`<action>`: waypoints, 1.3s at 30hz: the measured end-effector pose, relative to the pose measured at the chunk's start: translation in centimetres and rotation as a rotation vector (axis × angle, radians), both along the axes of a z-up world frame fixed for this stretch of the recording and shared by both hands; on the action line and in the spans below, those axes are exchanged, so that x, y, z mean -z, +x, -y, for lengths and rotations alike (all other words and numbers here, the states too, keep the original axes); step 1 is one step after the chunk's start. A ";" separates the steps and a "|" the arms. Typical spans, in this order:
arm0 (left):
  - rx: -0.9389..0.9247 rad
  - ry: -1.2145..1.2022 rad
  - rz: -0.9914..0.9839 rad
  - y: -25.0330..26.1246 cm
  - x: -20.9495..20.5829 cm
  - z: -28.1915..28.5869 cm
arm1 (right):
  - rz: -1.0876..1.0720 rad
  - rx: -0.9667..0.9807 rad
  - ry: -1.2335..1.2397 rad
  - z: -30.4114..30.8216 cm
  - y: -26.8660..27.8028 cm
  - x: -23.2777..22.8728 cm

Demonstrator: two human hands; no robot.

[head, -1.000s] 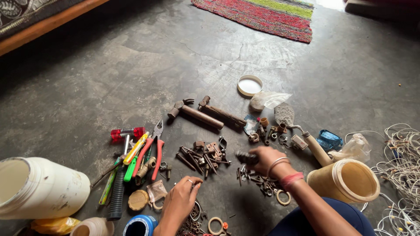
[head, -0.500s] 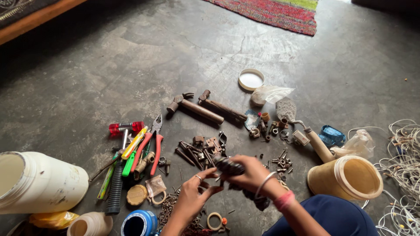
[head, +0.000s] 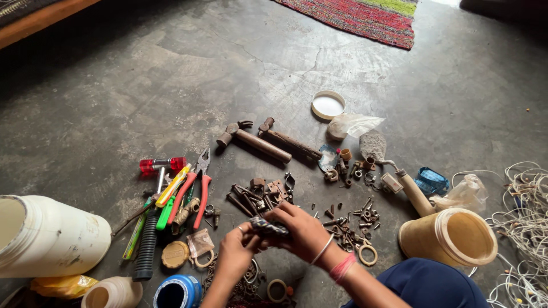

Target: The person sits on the floor and repeatedly picks up small metal hardware pieces, then uses a cloth to wipe or clean them before placing them back down. The person handles various small metal parts and tools scattered on the floor.

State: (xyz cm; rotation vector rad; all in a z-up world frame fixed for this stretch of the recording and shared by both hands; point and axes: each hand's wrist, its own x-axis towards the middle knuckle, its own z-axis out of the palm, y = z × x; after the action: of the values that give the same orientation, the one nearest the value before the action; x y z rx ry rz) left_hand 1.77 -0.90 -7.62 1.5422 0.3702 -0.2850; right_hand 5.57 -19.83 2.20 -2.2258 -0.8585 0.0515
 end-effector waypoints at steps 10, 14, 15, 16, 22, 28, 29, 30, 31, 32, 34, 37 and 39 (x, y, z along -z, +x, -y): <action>0.008 -0.370 0.028 -0.1 4.4 -0.9 | 0.270 -0.101 -0.101 -0.9 0.5 0.5; 0.110 -0.183 0.184 0.1 3.5 -0.6 | 0.267 -0.034 -0.171 -0.5 1.2 1.7; 0.114 -0.139 0.195 -0.2 2.5 -0.5 | 0.255 -0.012 -0.198 -0.3 1.4 1.8; 0.104 -0.039 0.145 -0.4 1.5 -0.3 | 0.262 -0.001 -0.211 -0.2 1.5 1.9; 0.073 0.059 0.173 -0.4 -1.6 0.0 | 0.268 0.034 -0.262 -0.4 1.5 2.2; 0.019 -0.160 -0.015 0.1 1.7 -0.8 | 0.216 0.073 -0.228 -0.3 1.5 2.5; -0.027 -0.222 -0.053 0.2 2.2 -1.1 | 0.176 0.089 -0.238 -0.3 1.6 2.4; -0.075 -0.284 -0.093 0.1 2.6 -1.3 | 0.133 0.104 -0.248 -0.3 1.6 2.4; -0.088 -0.246 -0.084 0.1 2.9 -1.5 | 0.129 0.110 -0.221 -0.3 1.5 2.2; -0.099 -0.208 -0.076 0.2 3.2 -1.7 | 0.124 0.117 -0.195 -0.3 1.5 2.0; -0.110 -0.124 -0.037 0.2 3.9 -1.7 | 0.148 0.103 -0.126 -0.5 1.5 1.5; -0.143 -0.145 0.034 0.4 5.4 -1.5 | 0.215 0.022 -0.036 -0.8 1.3 0.3; -0.209 -0.366 0.054 0.9 5.7 -1.3 | 0.235 -0.054 -0.023 -1.1 0.9 -0.4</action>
State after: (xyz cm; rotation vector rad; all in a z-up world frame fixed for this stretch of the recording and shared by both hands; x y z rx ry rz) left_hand 2.63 0.40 -13.33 1.1396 0.4085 -0.1371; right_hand 6.51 -18.71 2.61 -2.2604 -1.0482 -0.1789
